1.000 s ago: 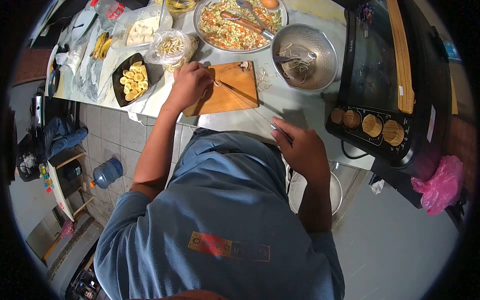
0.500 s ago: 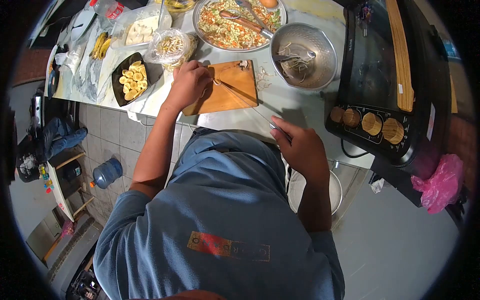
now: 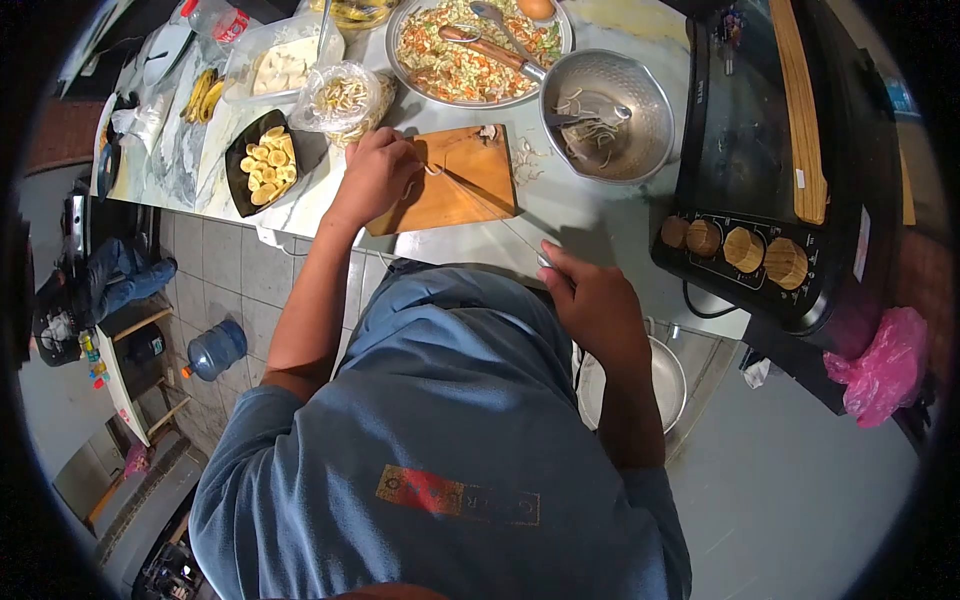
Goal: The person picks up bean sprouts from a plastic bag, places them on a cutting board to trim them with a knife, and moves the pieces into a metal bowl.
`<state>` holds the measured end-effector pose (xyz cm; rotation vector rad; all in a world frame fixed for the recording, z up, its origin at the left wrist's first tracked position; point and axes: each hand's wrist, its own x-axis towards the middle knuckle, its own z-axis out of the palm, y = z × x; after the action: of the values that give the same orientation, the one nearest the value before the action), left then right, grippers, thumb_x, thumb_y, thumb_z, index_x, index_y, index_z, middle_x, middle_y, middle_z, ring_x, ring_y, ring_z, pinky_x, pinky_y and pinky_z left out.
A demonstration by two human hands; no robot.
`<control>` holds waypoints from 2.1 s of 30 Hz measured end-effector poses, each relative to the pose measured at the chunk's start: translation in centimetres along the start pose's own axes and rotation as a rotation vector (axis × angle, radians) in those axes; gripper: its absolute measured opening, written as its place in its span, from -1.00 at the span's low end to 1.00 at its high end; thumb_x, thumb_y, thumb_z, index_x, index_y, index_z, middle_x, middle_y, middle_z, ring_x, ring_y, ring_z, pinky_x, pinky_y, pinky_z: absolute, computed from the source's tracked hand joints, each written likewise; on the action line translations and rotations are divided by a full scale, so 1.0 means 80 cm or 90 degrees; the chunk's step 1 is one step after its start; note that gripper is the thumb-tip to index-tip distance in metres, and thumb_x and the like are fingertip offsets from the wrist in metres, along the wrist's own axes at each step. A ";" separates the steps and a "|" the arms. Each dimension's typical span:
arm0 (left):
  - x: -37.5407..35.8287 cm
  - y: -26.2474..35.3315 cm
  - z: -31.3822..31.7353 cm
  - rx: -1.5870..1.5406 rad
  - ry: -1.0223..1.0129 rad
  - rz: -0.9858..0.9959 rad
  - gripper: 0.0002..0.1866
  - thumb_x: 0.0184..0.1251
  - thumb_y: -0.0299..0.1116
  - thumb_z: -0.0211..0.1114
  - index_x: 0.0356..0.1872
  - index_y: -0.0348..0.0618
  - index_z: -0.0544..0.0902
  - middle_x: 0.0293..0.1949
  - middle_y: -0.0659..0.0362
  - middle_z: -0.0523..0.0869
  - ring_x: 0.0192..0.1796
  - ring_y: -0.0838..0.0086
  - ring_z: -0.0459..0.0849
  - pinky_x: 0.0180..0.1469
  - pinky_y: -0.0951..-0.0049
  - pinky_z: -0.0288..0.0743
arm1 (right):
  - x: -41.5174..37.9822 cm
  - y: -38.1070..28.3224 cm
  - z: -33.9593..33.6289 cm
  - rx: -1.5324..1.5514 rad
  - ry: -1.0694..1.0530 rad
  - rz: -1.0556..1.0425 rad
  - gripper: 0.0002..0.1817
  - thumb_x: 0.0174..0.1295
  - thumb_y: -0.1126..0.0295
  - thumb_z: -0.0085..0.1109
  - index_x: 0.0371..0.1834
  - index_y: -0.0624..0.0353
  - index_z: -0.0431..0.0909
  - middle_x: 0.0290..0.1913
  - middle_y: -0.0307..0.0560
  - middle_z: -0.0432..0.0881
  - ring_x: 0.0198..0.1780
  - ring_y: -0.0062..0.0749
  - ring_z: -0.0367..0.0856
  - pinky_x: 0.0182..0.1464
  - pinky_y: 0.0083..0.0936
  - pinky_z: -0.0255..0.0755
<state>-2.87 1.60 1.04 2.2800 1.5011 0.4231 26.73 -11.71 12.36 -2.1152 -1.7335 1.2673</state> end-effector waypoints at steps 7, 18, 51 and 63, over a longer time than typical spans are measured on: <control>-0.002 0.000 -0.005 -0.028 0.001 0.004 -0.84 0.31 -0.31 0.39 -0.19 -0.13 0.76 -0.11 0.14 0.67 0.05 0.17 0.60 0.13 0.14 0.38 | -0.013 0.020 0.003 0.045 0.004 0.073 -0.58 0.42 0.16 0.26 0.30 -0.04 0.66 -0.40 0.16 0.73 -0.41 -0.16 0.76 -0.19 -0.34 0.56; 0.006 0.002 -0.043 -0.141 -0.094 -0.024 -0.83 0.32 -0.35 0.43 -0.21 -0.25 0.74 -0.14 -0.01 0.66 -0.08 0.03 0.68 0.01 0.16 0.57 | -0.022 0.024 0.004 0.161 0.027 0.036 -0.56 0.45 0.25 0.24 0.36 0.06 0.61 -0.44 -0.08 0.74 -0.50 -0.52 0.67 -0.33 -0.50 0.51; 0.126 0.126 -0.001 -0.218 -0.016 0.158 -0.84 0.35 -0.36 0.44 -0.19 -0.23 0.75 -0.24 0.12 0.68 -0.28 0.39 0.62 -0.18 0.40 0.52 | -0.105 0.081 0.026 0.271 0.172 0.217 -0.55 0.47 0.12 0.19 0.35 0.00 0.61 -0.36 -0.03 0.80 -0.41 -0.41 0.79 -0.23 -0.48 0.57; 0.131 0.136 0.015 -0.213 -0.019 0.093 -0.80 0.39 -0.31 0.41 -0.08 -0.18 0.80 -0.22 0.08 0.69 -0.35 0.42 0.62 -0.23 0.40 0.52 | -0.111 0.087 0.015 0.277 0.121 0.207 -0.54 0.46 0.13 0.20 0.38 -0.08 0.59 -0.30 -0.02 0.81 -0.41 -0.37 0.79 -0.17 -0.46 0.59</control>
<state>10.46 7.15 5.52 2.1229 1.1525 0.6273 31.27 -22.09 12.16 -2.2093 -0.9574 1.3160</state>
